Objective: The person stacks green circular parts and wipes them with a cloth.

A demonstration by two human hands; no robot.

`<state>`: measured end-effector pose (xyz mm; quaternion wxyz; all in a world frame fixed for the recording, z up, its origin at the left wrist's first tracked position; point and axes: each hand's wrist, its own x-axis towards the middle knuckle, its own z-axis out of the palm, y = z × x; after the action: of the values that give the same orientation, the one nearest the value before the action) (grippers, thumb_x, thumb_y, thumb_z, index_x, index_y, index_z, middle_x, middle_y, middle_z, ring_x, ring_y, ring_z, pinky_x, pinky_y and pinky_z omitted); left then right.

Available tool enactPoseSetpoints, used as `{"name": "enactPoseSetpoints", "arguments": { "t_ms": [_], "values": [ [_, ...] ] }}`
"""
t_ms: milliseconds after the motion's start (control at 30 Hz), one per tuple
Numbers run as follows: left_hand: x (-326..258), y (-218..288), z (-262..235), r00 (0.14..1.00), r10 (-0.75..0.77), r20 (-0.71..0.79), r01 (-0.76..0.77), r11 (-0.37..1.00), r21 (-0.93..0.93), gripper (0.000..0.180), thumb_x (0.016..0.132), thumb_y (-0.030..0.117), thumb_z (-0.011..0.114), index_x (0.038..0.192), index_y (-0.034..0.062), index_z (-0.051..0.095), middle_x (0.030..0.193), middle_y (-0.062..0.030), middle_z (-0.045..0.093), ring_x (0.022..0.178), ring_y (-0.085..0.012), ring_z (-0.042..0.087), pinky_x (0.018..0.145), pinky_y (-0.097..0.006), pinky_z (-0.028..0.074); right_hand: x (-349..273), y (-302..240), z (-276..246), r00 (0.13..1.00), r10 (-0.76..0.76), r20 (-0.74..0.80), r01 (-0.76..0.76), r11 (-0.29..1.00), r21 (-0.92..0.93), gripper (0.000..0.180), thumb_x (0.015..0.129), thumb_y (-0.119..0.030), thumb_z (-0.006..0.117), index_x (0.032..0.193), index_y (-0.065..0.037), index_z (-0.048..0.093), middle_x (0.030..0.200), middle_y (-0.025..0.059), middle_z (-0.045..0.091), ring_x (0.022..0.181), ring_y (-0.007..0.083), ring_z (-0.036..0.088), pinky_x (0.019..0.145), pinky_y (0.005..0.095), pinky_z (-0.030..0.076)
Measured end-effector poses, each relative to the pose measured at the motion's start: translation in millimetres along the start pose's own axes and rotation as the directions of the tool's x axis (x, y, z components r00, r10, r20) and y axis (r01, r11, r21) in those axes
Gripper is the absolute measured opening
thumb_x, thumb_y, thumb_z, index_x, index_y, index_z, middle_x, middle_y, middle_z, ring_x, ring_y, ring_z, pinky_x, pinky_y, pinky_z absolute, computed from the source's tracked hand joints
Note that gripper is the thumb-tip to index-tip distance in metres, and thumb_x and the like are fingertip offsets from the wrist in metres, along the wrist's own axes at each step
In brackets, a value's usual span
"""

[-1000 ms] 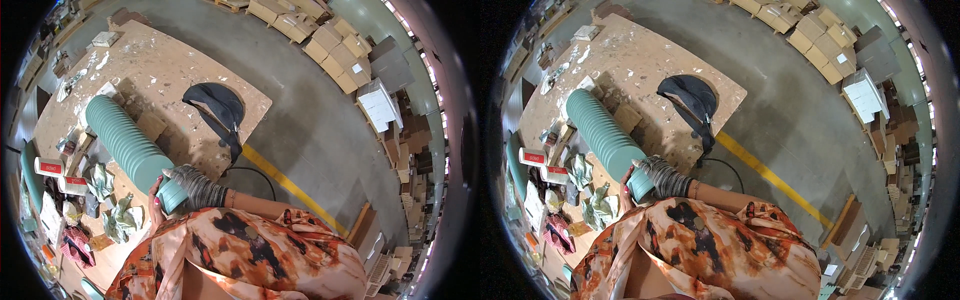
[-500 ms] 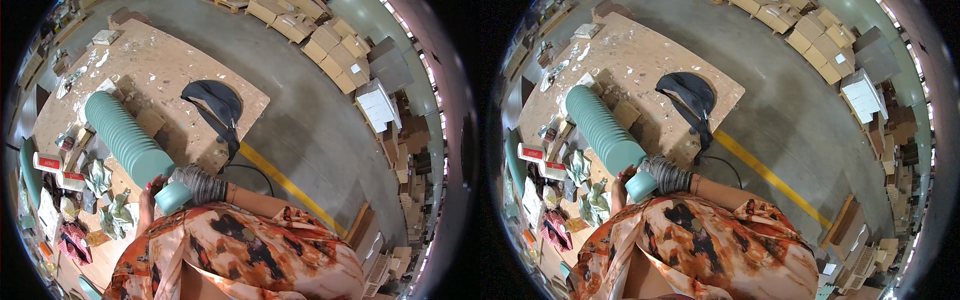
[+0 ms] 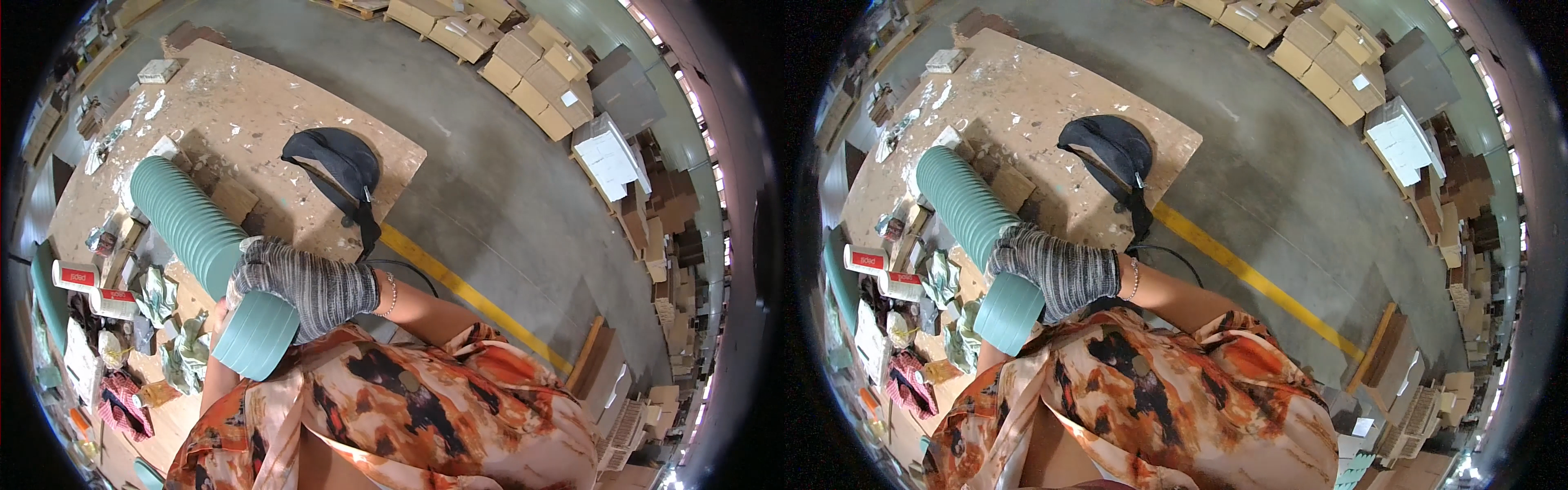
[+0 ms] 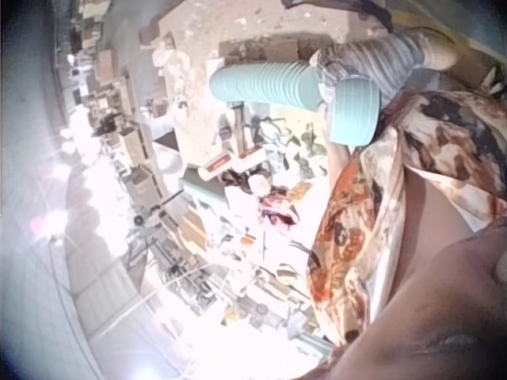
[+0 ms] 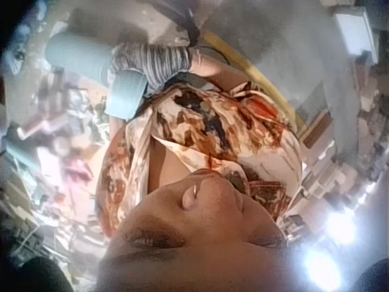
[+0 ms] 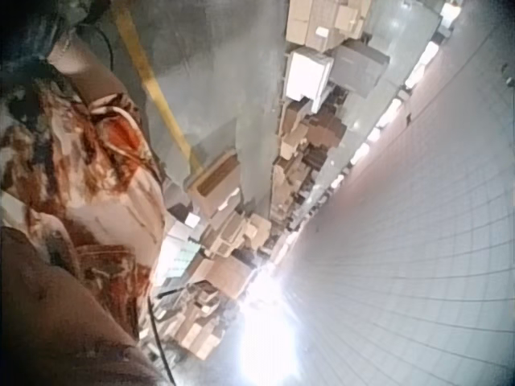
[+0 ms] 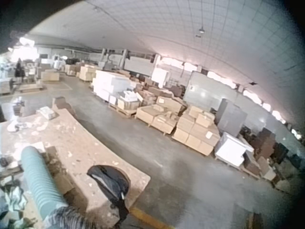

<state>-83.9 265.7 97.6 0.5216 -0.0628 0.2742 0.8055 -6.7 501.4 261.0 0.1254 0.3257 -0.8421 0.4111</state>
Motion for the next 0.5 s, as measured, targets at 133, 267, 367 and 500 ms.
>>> {"name": "enactPoseSetpoints", "arguments": {
  "t_ms": [133, 267, 367, 500],
  "values": [
    [3, 1, 5, 0.988, 0.134, 0.074, -0.13, 0.99, -0.059, 0.054, 0.084, 0.025, 0.063, 0.129, -0.0014, 0.053, 0.118, -0.0168, 0.064, 0.102, -0.0304, 0.065, 0.091, -0.041, 0.053, 1, 0, -9, 0.992, -0.116, -0.056, 0.109, 0.988, -0.111, 0.064, 0.064, -0.02, 0.066, 0.124, -0.003, 0.05, 0.118, 0.0227, 0.052, 0.112, 0.041, 0.048, 0.105, 0.05, 0.035],
    [2, 10, 6, 0.972, 0.212, 0.099, -0.203, 0.975, -0.088, 0.052, 0.084, 0.025, 0.064, 0.128, -0.0015, 0.054, 0.118, -0.0168, 0.065, 0.1, -0.0307, 0.066, 0.089, -0.042, 0.054, 1, 6, -14, 0.942, -0.024, -0.334, 0.03, 0.999, 0.013, 0.064, 0.067, -0.012, 0.069, 0.128, -0.005, 0.051, 0.126, 0.0204, 0.051, 0.122, 0.038, 0.045, 0.109, 0.0474, 0.032],
    [-56, 22, 6, 0.869, 0.473, -0.144, -0.483, 0.875, -0.043, 0.063, 0.074, 0.02, 0.067, 0.131, -0.0025, 0.05, 0.116, -0.0177, 0.064, 0.104, -0.0304, 0.064, 0.095, -0.041, 0.051, -2, 45, 61, 0.802, 0.499, -0.328, -0.094, 0.648, 0.756, 0.06, 0.081, -0.026, 0.069, 0.133, -0.004, 0.047, 0.126, 0.0148, 0.055, 0.119, 0.0254, 0.052, 0.103, 0.0384, 0.042],
    [-24, 20, 51, 0.878, 0.445, -0.174, -0.407, 0.887, 0.217, 0.067, 0.072, 0.023, 0.069, 0.13, -0.0042, 0.048, 0.112, -0.0164, 0.063, 0.103, -0.03, 0.062, 0.093, -0.039, 0.05, -36, 13, 61, 0.623, 0.782, -0.016, 0.08, -0.043, 0.996, 0.045, 0.093, -0.031, 0.061, 0.126, -0.002, 0.052, 0.114, 0.0086, 0.061, 0.109, 0.0197, 0.058, 0.095, 0.0366, 0.049]
  ]
}}
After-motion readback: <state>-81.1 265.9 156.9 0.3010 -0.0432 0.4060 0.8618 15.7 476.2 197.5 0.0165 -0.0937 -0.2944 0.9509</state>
